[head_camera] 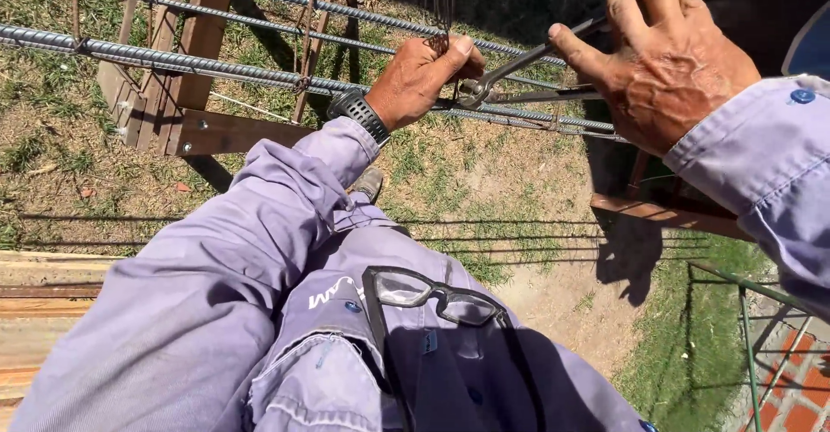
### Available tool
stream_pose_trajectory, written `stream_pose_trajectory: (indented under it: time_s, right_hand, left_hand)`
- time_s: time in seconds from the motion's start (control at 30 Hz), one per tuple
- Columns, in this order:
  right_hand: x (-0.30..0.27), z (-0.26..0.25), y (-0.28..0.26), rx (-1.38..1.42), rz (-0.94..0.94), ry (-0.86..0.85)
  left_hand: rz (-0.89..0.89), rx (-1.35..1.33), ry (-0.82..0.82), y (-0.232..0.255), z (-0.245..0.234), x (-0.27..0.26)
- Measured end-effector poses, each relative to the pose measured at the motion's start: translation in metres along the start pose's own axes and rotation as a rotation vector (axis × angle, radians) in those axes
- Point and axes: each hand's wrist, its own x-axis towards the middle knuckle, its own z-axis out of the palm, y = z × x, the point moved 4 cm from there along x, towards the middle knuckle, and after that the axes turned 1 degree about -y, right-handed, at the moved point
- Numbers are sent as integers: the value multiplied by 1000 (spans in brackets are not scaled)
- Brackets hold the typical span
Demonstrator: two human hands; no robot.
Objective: The person ties a rebar cage using a wire tying tool and wire. They wrap wire around the intersections of the rebar and twist it to secure the structure. The person works on a wooden platform outdoors.
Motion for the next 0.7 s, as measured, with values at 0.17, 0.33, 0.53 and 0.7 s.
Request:
stream_pose_trajectory:
  time_s: [0.17, 0.33, 0.53, 0.7]
  right_hand:
    - [9, -7, -4, -19, -4, 31]
    - [14, -4, -8, -50, -27, 12]
    - [13, -3, 0, -242, 35, 130]
    - [-16, -12, 25, -398, 162, -38]
  left_hand:
    - [21, -44, -27, -4, 1, 0]
    - [62, -42, -35, 6, 0, -2]
    - [23, 68, -18, -4, 0, 1]
    - [-57, -301, 119, -12, -15, -9]
